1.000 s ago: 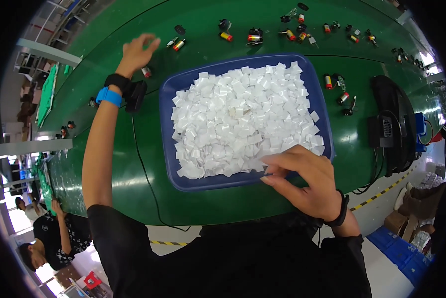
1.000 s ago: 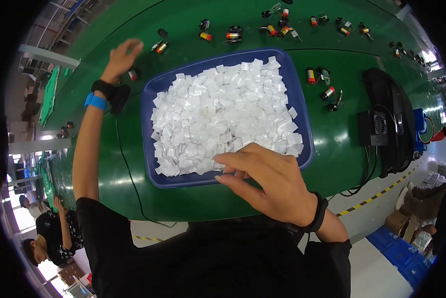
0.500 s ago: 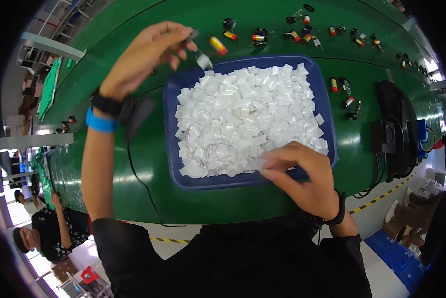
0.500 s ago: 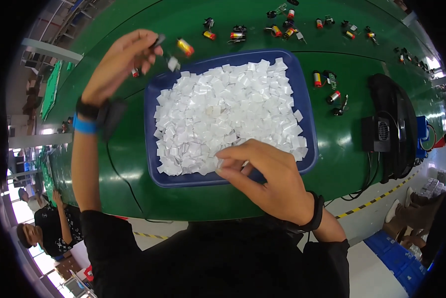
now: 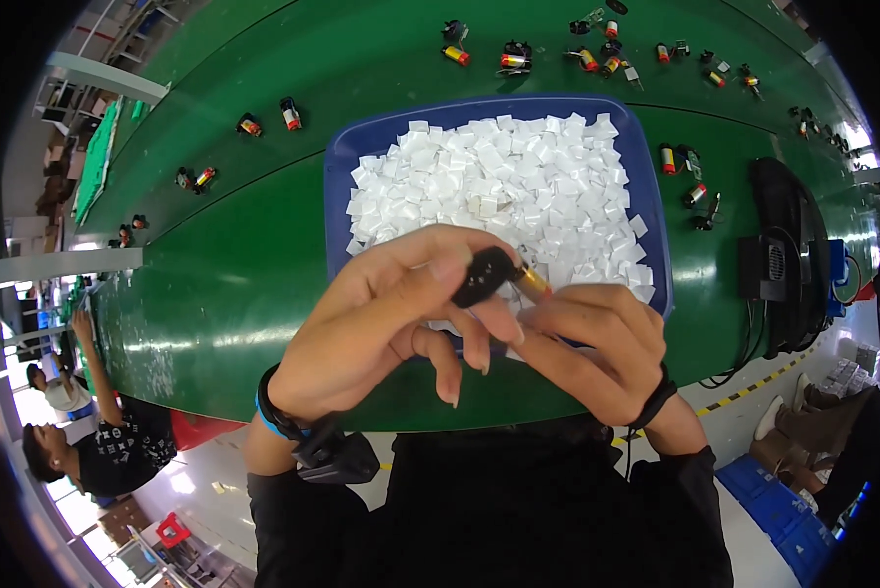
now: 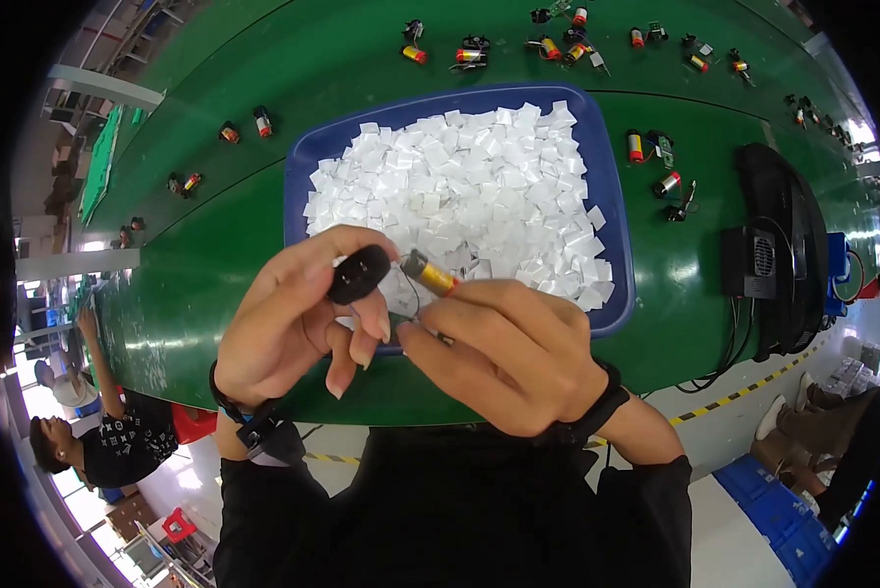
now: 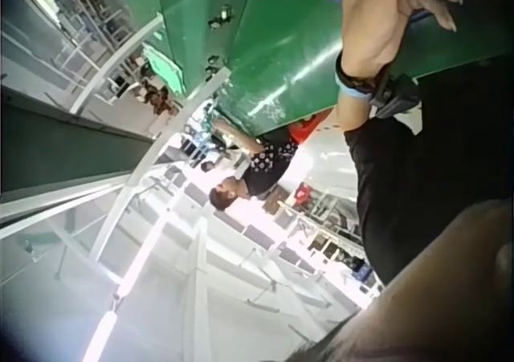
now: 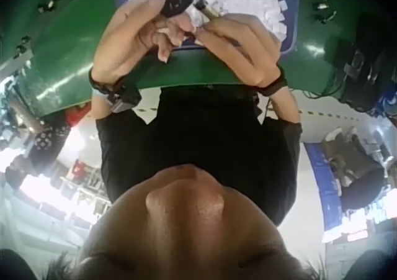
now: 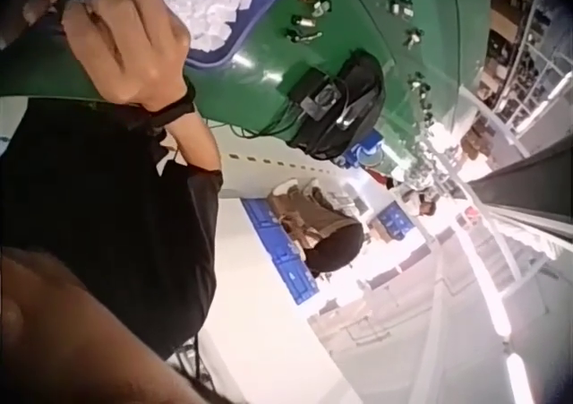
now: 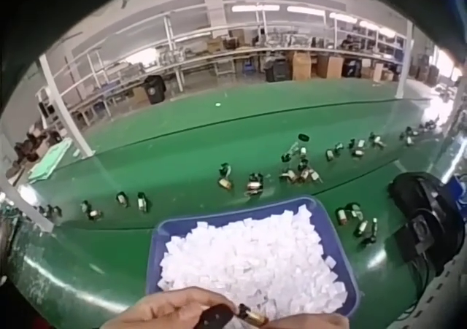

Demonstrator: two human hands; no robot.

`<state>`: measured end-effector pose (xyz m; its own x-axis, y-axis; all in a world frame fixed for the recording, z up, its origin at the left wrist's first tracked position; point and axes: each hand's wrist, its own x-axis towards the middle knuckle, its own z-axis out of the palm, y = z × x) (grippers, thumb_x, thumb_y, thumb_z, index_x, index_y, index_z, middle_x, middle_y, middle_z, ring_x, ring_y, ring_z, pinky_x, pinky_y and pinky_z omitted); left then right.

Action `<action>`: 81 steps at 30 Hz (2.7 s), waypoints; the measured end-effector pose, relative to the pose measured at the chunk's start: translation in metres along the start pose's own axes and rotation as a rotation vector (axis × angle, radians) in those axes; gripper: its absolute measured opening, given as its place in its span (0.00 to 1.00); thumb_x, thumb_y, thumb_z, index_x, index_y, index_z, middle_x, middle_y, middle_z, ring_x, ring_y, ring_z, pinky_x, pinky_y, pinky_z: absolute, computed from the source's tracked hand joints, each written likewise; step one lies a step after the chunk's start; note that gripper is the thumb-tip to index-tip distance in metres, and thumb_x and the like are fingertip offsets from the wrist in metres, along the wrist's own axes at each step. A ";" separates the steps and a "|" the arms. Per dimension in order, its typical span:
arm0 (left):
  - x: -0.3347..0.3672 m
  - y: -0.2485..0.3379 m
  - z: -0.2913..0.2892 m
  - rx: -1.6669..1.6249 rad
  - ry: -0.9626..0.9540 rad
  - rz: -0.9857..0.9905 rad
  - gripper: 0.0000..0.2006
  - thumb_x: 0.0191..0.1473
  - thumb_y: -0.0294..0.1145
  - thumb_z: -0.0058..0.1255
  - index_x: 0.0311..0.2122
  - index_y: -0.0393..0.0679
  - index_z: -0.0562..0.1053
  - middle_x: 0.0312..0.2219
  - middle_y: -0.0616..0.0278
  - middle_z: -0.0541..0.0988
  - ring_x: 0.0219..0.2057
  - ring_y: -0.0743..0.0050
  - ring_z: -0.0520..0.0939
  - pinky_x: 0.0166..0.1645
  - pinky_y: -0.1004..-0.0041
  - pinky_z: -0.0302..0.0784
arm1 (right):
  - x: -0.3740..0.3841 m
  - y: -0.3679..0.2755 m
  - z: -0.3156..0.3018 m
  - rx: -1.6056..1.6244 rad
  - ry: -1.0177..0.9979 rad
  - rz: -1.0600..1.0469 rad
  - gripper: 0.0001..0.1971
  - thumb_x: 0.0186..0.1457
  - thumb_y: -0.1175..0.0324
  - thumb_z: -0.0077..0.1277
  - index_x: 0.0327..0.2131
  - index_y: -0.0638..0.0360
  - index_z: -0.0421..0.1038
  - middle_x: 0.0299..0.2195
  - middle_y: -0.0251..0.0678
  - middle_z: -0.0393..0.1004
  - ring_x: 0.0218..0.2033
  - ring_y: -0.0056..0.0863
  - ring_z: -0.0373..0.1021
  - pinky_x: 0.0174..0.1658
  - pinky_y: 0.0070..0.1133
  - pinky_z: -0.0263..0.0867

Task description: The person assembles electronic components by picking up a circuit board and a battery, wrapping them together with a white adhesive strip, and placing the finished unit on the table.

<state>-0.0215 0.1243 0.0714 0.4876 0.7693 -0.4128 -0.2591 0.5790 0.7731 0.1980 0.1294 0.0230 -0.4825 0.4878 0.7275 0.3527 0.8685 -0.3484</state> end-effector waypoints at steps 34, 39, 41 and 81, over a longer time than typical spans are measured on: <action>0.013 -0.037 -0.022 0.093 -0.037 0.189 0.22 0.55 0.43 0.57 0.42 0.32 0.68 0.25 0.56 0.76 0.21 0.75 0.79 0.25 0.79 0.77 | -0.005 0.007 0.002 1.139 0.014 0.564 0.13 0.46 0.80 0.63 0.36 0.62 0.72 0.31 0.38 0.77 0.34 0.26 0.69 0.41 0.22 0.64; 0.012 -0.035 -0.025 0.051 0.051 0.080 0.21 0.57 0.43 0.54 0.42 0.32 0.68 0.25 0.56 0.76 0.21 0.76 0.79 0.23 0.80 0.75 | -0.005 0.003 0.004 0.978 -0.133 0.603 0.11 0.47 0.78 0.62 0.33 0.59 0.71 0.31 0.40 0.79 0.32 0.24 0.68 0.38 0.22 0.64; 0.012 -0.037 -0.026 0.034 0.042 0.073 0.21 0.57 0.43 0.54 0.42 0.32 0.68 0.26 0.56 0.76 0.21 0.77 0.79 0.22 0.80 0.75 | -0.005 0.001 0.004 0.946 -0.120 0.606 0.09 0.50 0.80 0.59 0.31 0.58 0.69 0.30 0.44 0.79 0.31 0.23 0.67 0.35 0.22 0.63; 0.011 -0.053 -0.007 0.020 0.031 0.238 0.09 0.57 0.22 0.53 0.42 0.35 0.70 0.29 0.61 0.76 0.22 0.84 0.76 0.23 0.84 0.72 | -0.012 -0.005 0.025 1.502 0.277 0.583 0.16 0.58 0.77 0.51 0.47 0.68 0.60 0.37 0.52 0.78 0.36 0.34 0.77 0.43 0.32 0.75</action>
<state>-0.0080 0.1042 0.0225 0.3890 0.8916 -0.2317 -0.3469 0.3748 0.8597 0.1820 0.1209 0.0013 -0.3625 0.8755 0.3195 -0.7065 -0.0346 -0.7069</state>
